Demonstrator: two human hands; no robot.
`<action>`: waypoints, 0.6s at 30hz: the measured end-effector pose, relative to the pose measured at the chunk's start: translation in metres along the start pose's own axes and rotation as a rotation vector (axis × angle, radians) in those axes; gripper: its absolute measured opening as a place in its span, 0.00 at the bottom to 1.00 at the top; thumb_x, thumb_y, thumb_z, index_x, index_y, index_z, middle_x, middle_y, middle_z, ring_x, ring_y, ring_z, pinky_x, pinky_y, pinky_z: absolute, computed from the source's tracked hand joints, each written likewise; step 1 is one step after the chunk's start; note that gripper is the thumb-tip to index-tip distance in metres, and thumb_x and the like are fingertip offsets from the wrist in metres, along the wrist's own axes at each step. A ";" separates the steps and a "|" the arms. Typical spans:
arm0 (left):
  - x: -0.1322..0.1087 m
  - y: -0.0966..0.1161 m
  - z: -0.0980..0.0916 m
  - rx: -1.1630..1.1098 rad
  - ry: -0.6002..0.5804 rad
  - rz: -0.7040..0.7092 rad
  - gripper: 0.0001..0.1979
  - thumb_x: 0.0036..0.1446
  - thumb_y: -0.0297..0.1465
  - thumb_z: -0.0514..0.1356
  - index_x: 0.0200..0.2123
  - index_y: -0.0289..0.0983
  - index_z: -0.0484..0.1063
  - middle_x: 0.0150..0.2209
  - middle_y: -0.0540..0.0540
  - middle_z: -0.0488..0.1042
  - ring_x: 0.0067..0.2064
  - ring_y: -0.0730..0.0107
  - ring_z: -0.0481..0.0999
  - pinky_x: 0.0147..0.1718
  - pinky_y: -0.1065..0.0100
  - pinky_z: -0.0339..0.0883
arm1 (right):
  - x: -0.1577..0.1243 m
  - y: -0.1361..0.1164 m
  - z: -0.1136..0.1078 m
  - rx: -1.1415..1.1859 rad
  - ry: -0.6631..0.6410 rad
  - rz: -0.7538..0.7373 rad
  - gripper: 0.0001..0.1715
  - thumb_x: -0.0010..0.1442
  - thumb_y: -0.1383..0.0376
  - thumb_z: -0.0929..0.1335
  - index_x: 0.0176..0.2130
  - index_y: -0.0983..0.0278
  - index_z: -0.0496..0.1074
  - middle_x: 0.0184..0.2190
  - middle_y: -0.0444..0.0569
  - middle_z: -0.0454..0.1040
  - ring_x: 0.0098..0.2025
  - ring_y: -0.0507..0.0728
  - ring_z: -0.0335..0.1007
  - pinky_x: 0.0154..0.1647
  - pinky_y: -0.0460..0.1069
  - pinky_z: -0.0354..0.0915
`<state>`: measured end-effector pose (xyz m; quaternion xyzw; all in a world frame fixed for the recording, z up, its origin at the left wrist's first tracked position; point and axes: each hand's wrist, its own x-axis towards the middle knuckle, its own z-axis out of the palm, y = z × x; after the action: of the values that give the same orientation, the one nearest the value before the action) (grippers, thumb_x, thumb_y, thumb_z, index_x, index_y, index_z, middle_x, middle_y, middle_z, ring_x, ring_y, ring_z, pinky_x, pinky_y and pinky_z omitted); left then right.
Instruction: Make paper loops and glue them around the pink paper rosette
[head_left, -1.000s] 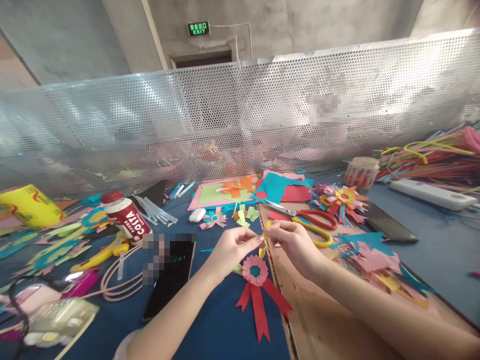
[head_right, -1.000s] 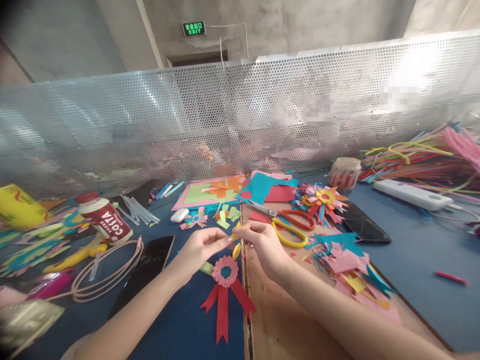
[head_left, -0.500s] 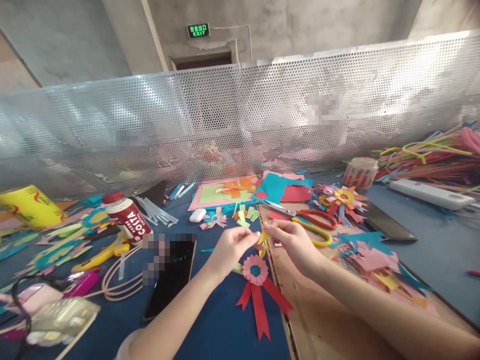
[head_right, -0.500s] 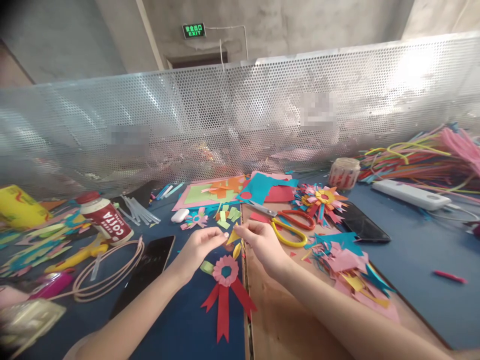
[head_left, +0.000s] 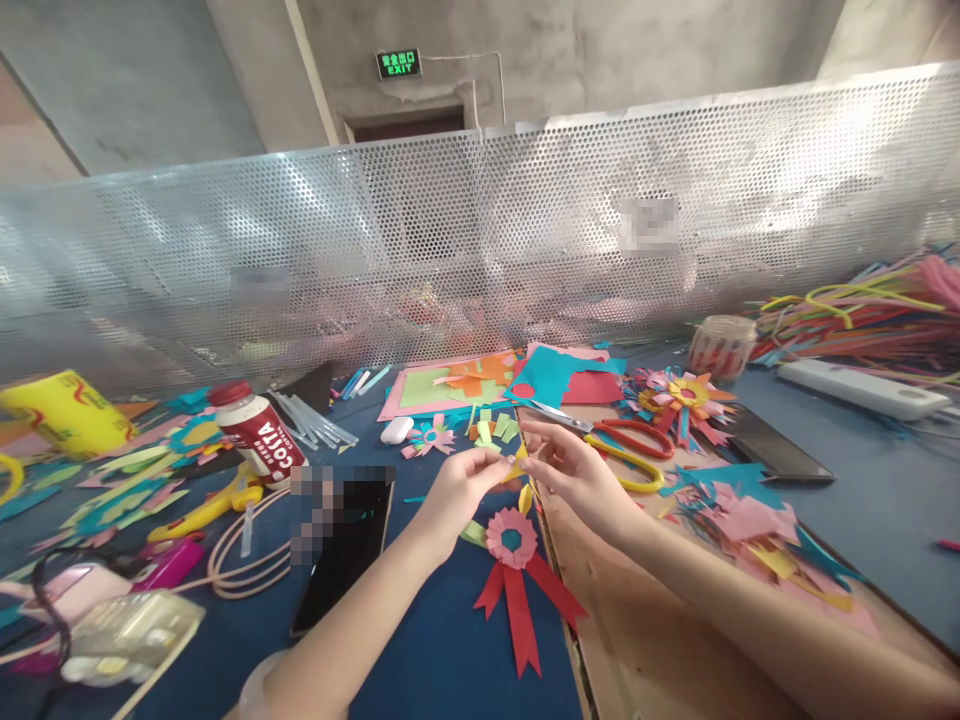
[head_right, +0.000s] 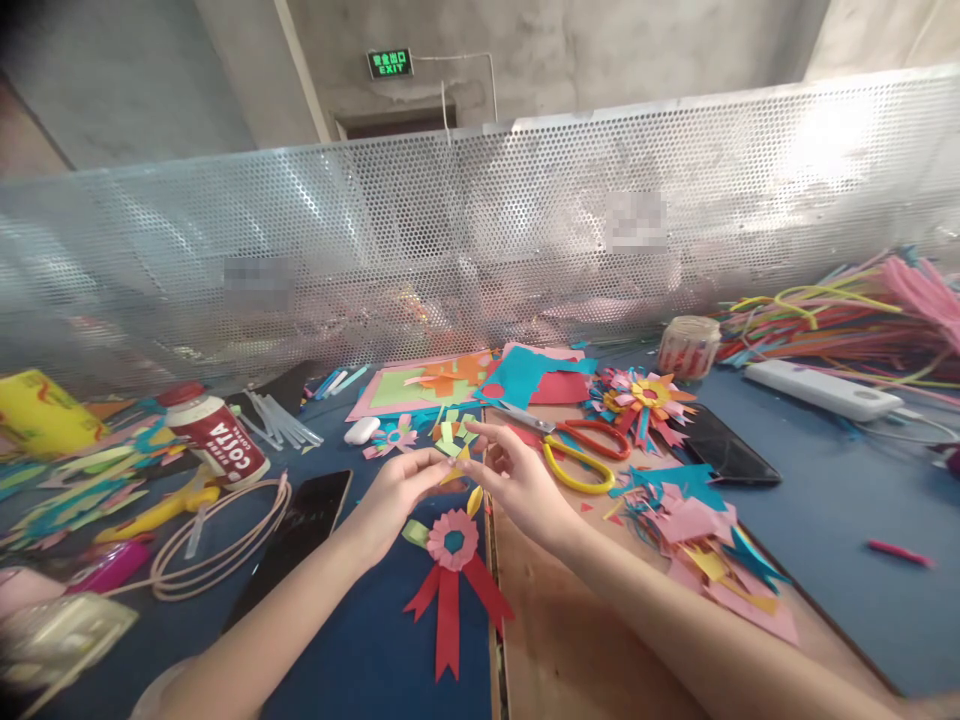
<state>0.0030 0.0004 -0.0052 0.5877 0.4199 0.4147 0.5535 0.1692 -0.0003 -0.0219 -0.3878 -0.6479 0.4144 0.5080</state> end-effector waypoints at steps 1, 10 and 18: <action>0.000 0.000 0.000 -0.015 -0.005 0.001 0.10 0.52 0.35 0.59 0.30 0.33 0.73 0.32 0.46 0.74 0.38 0.64 0.73 0.43 0.63 0.64 | 0.001 0.001 -0.002 -0.023 -0.010 -0.033 0.27 0.54 0.57 0.68 0.53 0.57 0.64 0.32 0.45 0.66 0.29 0.51 0.60 0.31 0.47 0.61; -0.002 0.002 -0.002 0.012 -0.018 -0.018 0.08 0.51 0.33 0.59 0.27 0.33 0.71 0.28 0.48 0.72 0.35 0.66 0.72 0.38 0.67 0.63 | 0.000 -0.005 -0.004 0.094 -0.206 -0.005 0.15 0.52 0.59 0.69 0.40 0.61 0.73 0.33 0.47 0.73 0.37 0.57 0.71 0.40 0.52 0.66; -0.002 0.000 -0.002 -0.127 -0.086 -0.047 0.07 0.51 0.32 0.59 0.26 0.34 0.72 0.28 0.49 0.69 0.33 0.70 0.69 0.37 0.66 0.63 | 0.003 0.002 -0.005 -0.134 -0.111 -0.148 0.10 0.53 0.59 0.69 0.37 0.58 0.75 0.31 0.46 0.72 0.34 0.55 0.68 0.35 0.50 0.63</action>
<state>0.0009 -0.0011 -0.0054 0.5586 0.3823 0.4016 0.6168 0.1738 0.0037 -0.0226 -0.3485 -0.7283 0.3524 0.4733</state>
